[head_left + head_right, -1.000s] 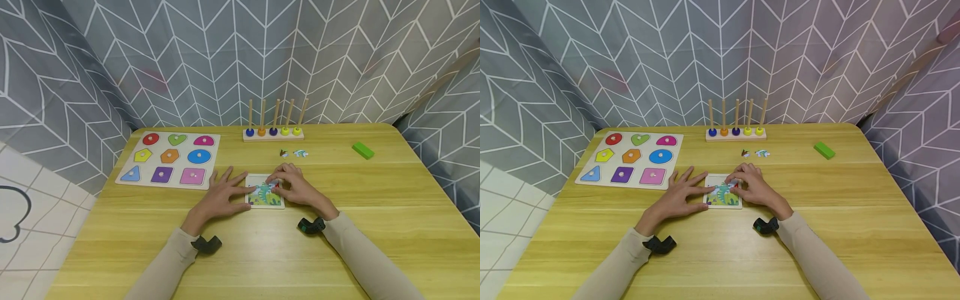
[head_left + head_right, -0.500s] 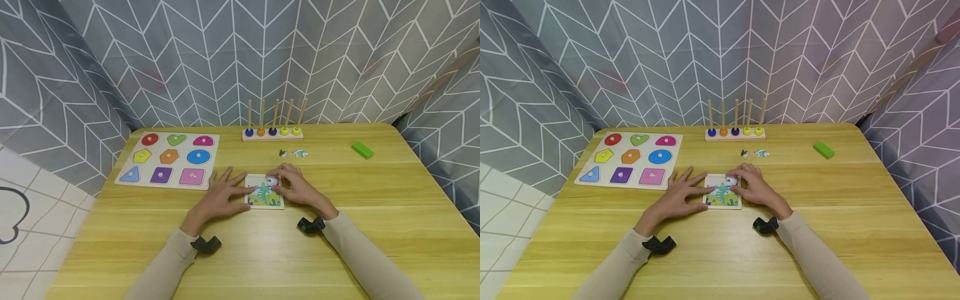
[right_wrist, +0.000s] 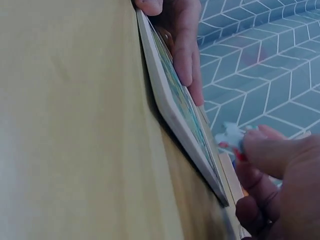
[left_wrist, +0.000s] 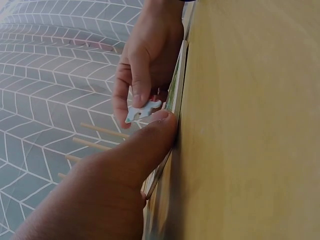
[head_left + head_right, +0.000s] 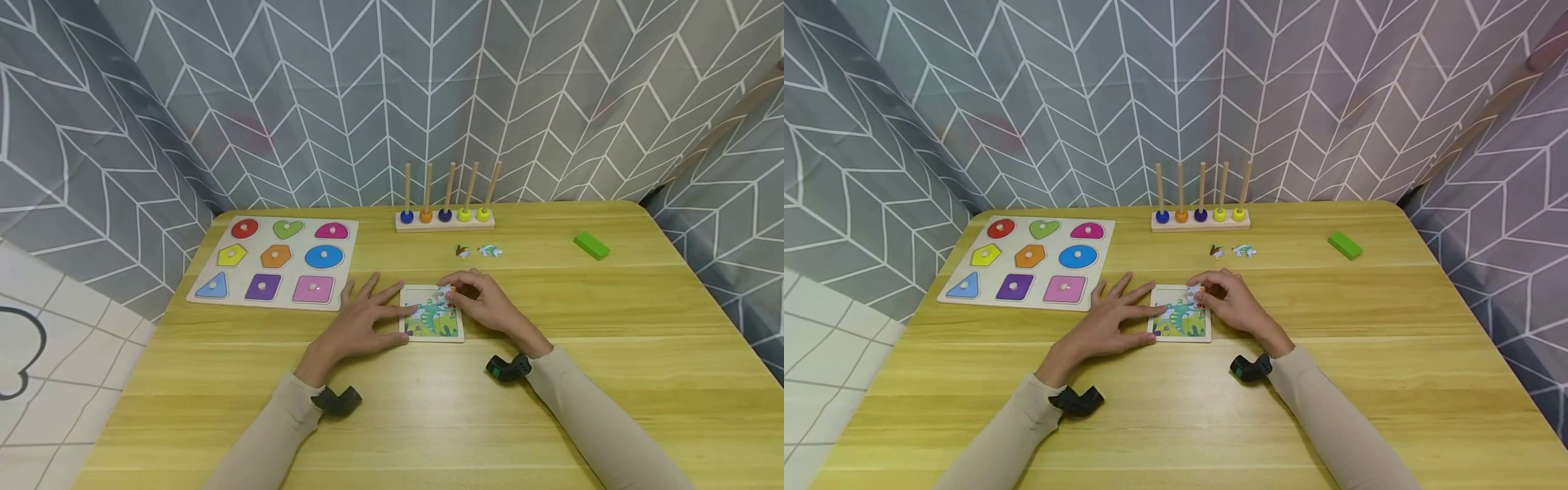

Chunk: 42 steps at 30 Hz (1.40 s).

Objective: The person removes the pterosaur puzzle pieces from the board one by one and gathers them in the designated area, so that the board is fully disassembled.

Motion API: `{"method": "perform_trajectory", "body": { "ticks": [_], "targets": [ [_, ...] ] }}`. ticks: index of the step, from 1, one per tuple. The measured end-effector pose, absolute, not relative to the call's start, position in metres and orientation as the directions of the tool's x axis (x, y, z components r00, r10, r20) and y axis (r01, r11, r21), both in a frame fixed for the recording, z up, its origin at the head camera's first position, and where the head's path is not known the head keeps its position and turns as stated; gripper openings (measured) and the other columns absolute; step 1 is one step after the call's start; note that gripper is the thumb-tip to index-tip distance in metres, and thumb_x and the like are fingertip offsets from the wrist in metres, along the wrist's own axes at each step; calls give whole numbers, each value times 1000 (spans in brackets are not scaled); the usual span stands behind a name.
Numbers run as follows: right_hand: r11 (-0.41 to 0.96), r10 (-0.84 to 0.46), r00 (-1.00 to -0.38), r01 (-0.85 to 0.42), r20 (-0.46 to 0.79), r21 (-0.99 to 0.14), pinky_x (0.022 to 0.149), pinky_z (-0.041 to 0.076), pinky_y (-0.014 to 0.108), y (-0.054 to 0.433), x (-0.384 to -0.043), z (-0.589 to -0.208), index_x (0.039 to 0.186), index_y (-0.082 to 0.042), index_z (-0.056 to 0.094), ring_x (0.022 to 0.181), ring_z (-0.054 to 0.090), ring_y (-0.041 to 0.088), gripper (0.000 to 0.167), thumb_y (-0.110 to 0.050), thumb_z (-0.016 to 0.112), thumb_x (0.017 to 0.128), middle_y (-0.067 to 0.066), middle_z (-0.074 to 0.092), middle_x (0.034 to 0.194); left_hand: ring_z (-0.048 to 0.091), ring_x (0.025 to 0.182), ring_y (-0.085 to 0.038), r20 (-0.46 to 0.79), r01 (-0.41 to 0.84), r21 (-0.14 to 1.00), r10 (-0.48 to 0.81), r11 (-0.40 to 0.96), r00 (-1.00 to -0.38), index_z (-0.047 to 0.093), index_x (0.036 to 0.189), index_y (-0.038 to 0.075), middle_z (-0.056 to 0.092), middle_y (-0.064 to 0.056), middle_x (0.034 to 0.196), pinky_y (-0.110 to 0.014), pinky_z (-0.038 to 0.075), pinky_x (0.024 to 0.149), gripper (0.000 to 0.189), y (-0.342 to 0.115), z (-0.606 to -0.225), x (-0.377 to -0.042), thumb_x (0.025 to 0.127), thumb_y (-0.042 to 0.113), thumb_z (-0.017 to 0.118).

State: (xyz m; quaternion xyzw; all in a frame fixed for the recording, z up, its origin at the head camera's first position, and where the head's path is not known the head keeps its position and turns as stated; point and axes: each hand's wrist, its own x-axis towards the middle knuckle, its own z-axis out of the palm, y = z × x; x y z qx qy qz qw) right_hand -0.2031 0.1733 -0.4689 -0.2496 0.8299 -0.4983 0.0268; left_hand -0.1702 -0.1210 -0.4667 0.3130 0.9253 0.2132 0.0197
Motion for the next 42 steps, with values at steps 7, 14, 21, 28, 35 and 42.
{"method": "perform_trajectory", "body": {
  "ticks": [7, 14, 21, 28, 35, 42],
  "targets": [
    [314, -385, -904, -319, 187, -894, 69, 47, 21, 180, -208, -467, 124, -5, 70, 77, 58, 12, 25, -9, 63, 101, 14, 65, 95, 9, 159, -41, 96, 565, 416, 584, 712, -806, 58, 141, 45, 32, 8, 167, -74, -4, 118, 53, -121, -467, -170, 91, 64, 62],
    [372, -269, -932, -334, 243, -866, 69, 46, 18, 201, -219, -466, 125, -1, 70, 77, 58, 18, 26, -5, 61, 101, 20, 66, 92, 10, 159, -41, 103, 570, 417, 587, 707, -803, 58, 141, 45, 32, 7, 167, -75, -3, 118, 53, -121, -468, -170, 91, 63, 63],
    [435, -165, -944, -329, 285, -838, 65, 44, 16, 225, -222, -450, 125, 5, 68, 75, 59, 18, 26, -2, 58, 101, 28, 65, 91, 10, 159, -41, 103, 567, 424, 584, 706, -805, 59, 140, 45, 32, 7, 167, -75, -4, 118, 54, -120, -468, -170, 91, 63, 64],
    [572, -14, -942, -282, 334, -770, 74, 40, 14, 262, -241, -471, 123, -3, 72, 80, 51, -1, 25, -12, 62, 102, 16, 66, 92, 9, 159, -40, 96, 561, 429, 582, 708, -807, 59, 140, 44, 32, 7, 167, -75, -4, 118, 54, -120, -467, -169, 90, 63, 64],
    [659, -9, -924, -294, 383, -693, 69, 40, 12, 273, -248, -471, 120, -2, 74, 71, 51, -6, 24, -11, 62, 102, 20, 70, 86, 8, 160, -39, 92, 556, 434, 579, 709, -810, 59, 141, 44, 32, 7, 167, -74, -5, 118, 53, -121, -466, -169, 91, 63, 64],
    [709, 31, -917, -260, 397, -656, 89, 30, 41, 273, -249, -473, 123, 0, 71, 88, 53, 25, 26, -8, 63, 100, 23, 68, 94, 7, 160, -39, 85, 552, 435, 578, 711, -812, 58, 141, 45, 31, 9, 167, -74, -5, 119, 54, -121, -466, -169, 91, 64, 63]
  ]
}}
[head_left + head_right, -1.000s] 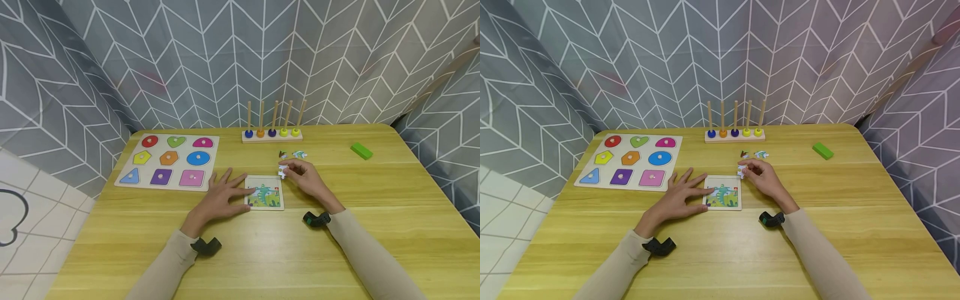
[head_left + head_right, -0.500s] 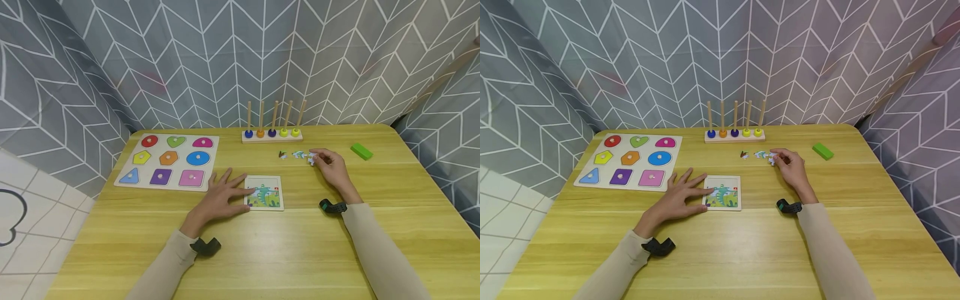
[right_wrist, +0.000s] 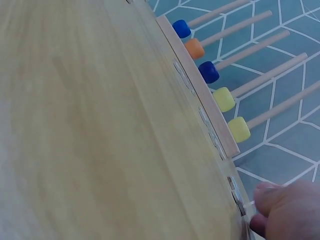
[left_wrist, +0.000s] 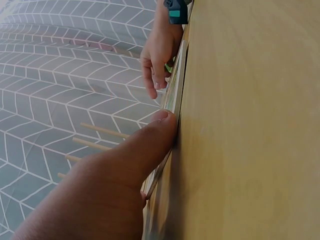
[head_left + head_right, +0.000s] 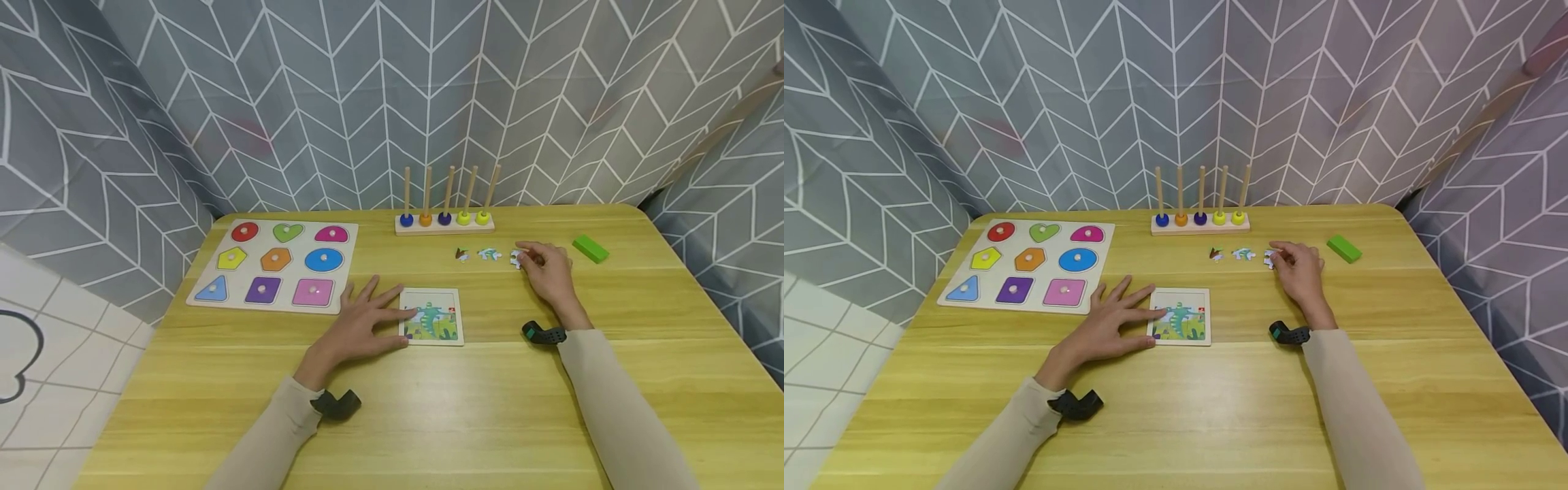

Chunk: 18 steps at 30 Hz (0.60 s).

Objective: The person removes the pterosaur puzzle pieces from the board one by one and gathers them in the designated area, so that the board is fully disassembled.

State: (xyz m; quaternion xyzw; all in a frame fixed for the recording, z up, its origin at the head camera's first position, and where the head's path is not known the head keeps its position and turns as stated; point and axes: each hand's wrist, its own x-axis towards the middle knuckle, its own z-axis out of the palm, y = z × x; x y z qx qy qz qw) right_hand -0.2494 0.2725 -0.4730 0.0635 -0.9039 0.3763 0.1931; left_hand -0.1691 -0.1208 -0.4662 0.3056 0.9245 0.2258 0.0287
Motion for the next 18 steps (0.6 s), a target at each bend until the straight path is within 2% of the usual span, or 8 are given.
{"method": "perform_trajectory", "body": {
  "ticks": [4, 10, 18],
  "targets": [
    [707, 77, -922, -217, 378, -673, 95, 19, 57, 271, -247, -473, 123, 3, 69, 103, 47, 41, 29, -13, 65, 99, 26, 67, 105, 8, 159, -40, 93, 557, 433, 580, 708, -809, 58, 141, 45, 31, 8, 167, -74, -4, 118, 54, -121, -467, -169, 91, 64, 63],
    [758, 72, -953, -140, 294, -638, 96, 19, 60, 269, -243, -468, 118, 1, 71, 113, 41, 44, 36, -25, 70, 93, 26, 63, 120, 7, 160, -39, 91, 557, 431, 580, 710, -810, 57, 141, 46, 31, 8, 167, -73, -4, 119, 54, -122, -467, -168, 91, 65, 62],
    [783, 68, -949, -140, 307, -606, 90, 20, 58, 270, -244, -470, 122, -1, 71, 103, 40, 42, 34, -24, 70, 96, 25, 62, 110, 8, 159, -40, 92, 559, 439, 583, 704, -807, 58, 141, 45, 31, 8, 167, -74, -5, 118, 54, -122, -466, -167, 91, 64, 62]
  ]
}}
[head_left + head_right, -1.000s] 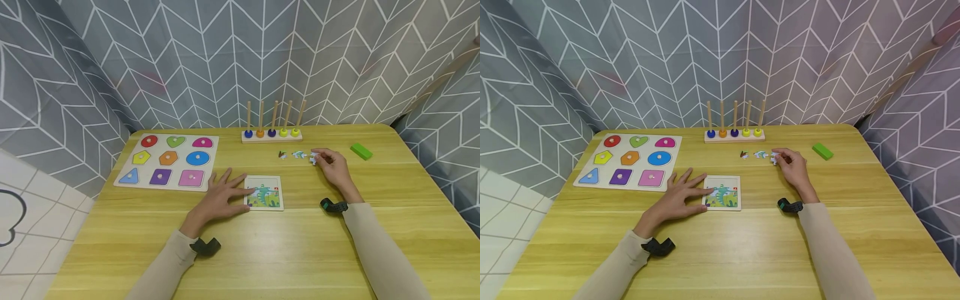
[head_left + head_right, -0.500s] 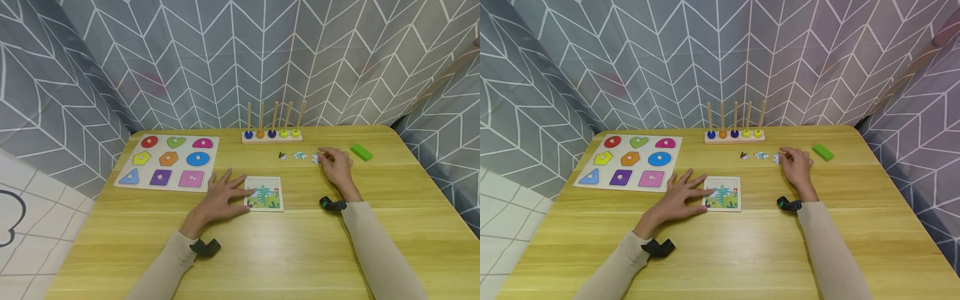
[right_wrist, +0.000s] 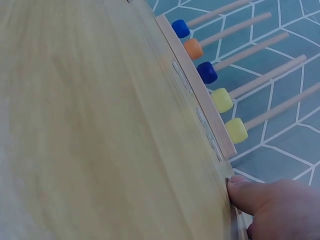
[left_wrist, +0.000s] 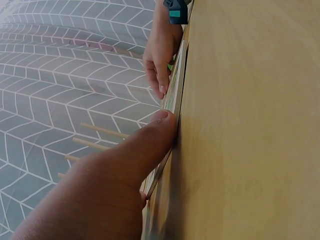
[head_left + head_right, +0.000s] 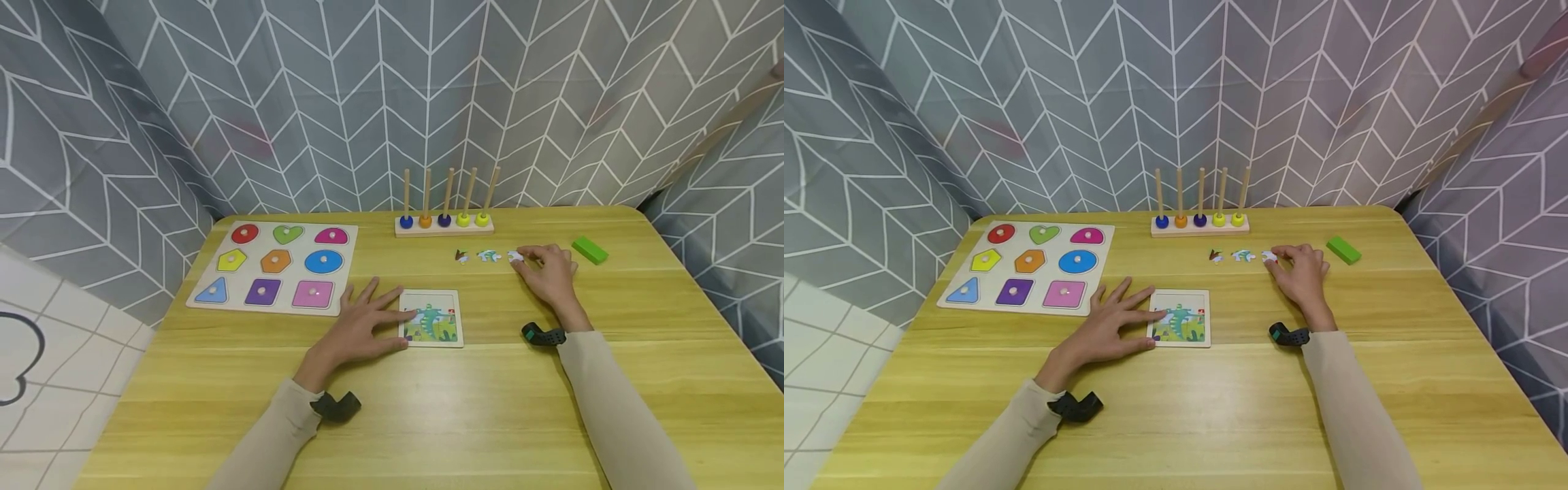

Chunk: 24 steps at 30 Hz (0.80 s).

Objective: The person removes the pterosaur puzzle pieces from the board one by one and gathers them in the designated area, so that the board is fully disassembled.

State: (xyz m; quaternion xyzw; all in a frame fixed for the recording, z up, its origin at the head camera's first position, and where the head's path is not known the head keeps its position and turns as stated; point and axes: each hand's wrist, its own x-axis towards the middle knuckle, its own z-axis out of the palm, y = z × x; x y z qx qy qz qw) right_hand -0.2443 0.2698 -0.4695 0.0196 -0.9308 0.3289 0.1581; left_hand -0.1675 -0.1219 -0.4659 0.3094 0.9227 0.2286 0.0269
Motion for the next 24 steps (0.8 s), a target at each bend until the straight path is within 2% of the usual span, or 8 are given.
{"method": "perform_trajectory", "body": {
  "ticks": [7, 24],
  "targets": [
    [794, 59, -949, -143, 310, -591, 85, 19, 56, 269, -246, -470, 126, -4, 70, 98, 39, 41, 36, -27, 68, 98, 24, 58, 108, 8, 159, -41, 101, 560, 445, 582, 699, -807, 58, 141, 44, 32, 7, 167, -74, -5, 118, 53, -121, -465, -167, 91, 63, 63],
    [789, 75, -946, -137, 315, -599, 86, 19, 56, 269, -247, -473, 131, -3, 67, 99, 40, 42, 39, -26, 65, 100, 25, 59, 110, 9, 159, -40, 95, 554, 430, 574, 713, -813, 58, 141, 46, 32, 9, 167, -74, -4, 119, 54, -121, -468, -168, 91, 64, 63]
  ]
}}
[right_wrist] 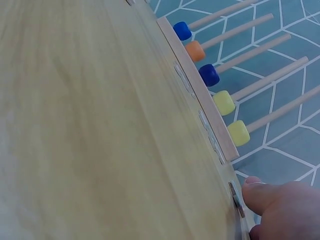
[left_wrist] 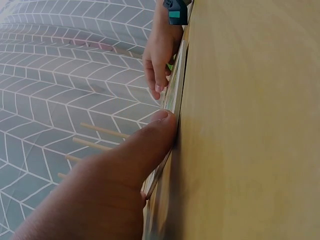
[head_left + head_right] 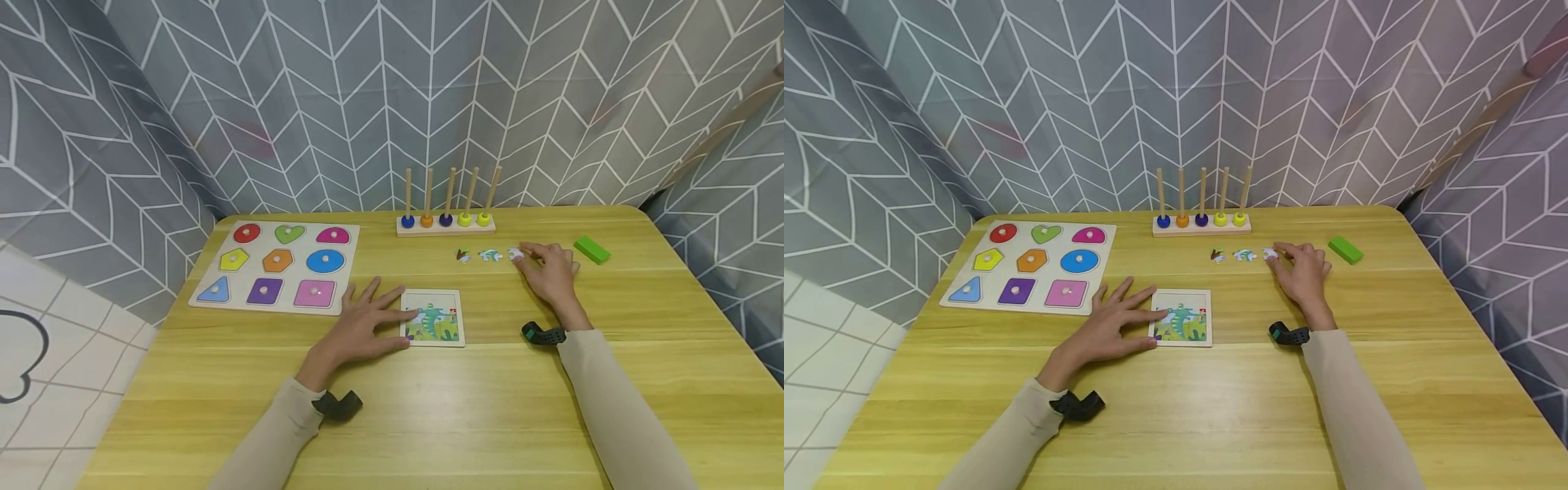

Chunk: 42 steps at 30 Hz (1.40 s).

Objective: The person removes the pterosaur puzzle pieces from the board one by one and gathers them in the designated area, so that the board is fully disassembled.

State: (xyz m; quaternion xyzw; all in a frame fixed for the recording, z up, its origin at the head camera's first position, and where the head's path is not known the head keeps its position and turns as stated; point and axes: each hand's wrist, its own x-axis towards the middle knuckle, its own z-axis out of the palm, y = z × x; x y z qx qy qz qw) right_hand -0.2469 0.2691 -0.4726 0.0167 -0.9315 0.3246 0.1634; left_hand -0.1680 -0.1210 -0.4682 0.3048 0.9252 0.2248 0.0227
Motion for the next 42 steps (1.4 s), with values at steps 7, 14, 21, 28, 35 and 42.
{"method": "perform_trajectory", "body": {
  "ticks": [7, 14, 21, 28, 35, 42],
  "targets": [
    [772, 91, -935, -151, 343, -617, 85, 19, 55, 268, -246, -472, 132, -4, 67, 97, 41, 41, 38, -24, 64, 100, 25, 63, 108, 8, 160, -39, 97, 556, 433, 576, 710, -811, 58, 141, 47, 32, 9, 167, -74, -5, 119, 53, -121, -468, -168, 91, 64, 63],
    [733, 109, -923, -176, 368, -657, 89, 19, 56, 267, -244, -472, 133, -4, 66, 102, 44, 41, 39, -24, 65, 100, 27, 63, 110, 8, 159, -40, 96, 558, 433, 580, 707, -809, 58, 141, 45, 32, 7, 167, -74, -5, 118, 53, -122, -470, -168, 91, 63, 63],
    [658, 166, -889, -224, 428, -719, 92, 19, 54, 262, -243, -473, 128, -3, 69, 104, 45, 37, 35, -19, 70, 96, 26, 64, 109, 8, 159, -40, 104, 558, 441, 578, 702, -809, 58, 141, 45, 31, 8, 167, -74, -5, 118, 54, -122, -470, -168, 91, 65, 62],
    [554, 130, -868, -338, 480, -761, 90, 23, 42, 242, -238, -472, 120, 1, 71, 95, 44, 28, 28, -8, 72, 94, 23, 63, 101, 7, 160, -39, 92, 559, 425, 580, 712, -809, 56, 141, 46, 30, 8, 168, -74, -5, 119, 55, -122, -470, -168, 91, 66, 62],
    [493, 8, -898, -379, 440, -783, 85, 32, 36, 217, -231, -468, 120, 1, 71, 96, 43, 24, 26, -10, 69, 96, 19, 62, 101, 7, 160, -39, 88, 555, 427, 578, 715, -812, 55, 142, 47, 30, 8, 168, -73, -5, 119, 55, -122, -470, -167, 91, 67, 62],
    [488, -201, -884, -464, 422, -739, 85, 33, 38, 189, -222, -467, 121, -4, 73, 99, 49, 28, 26, -6, 69, 95, 17, 65, 101, 7, 160, -39, 91, 554, 430, 577, 713, -812, 56, 142, 46, 30, 8, 168, -73, -5, 119, 55, -122, -469, -168, 91, 66, 61]
  ]
}}
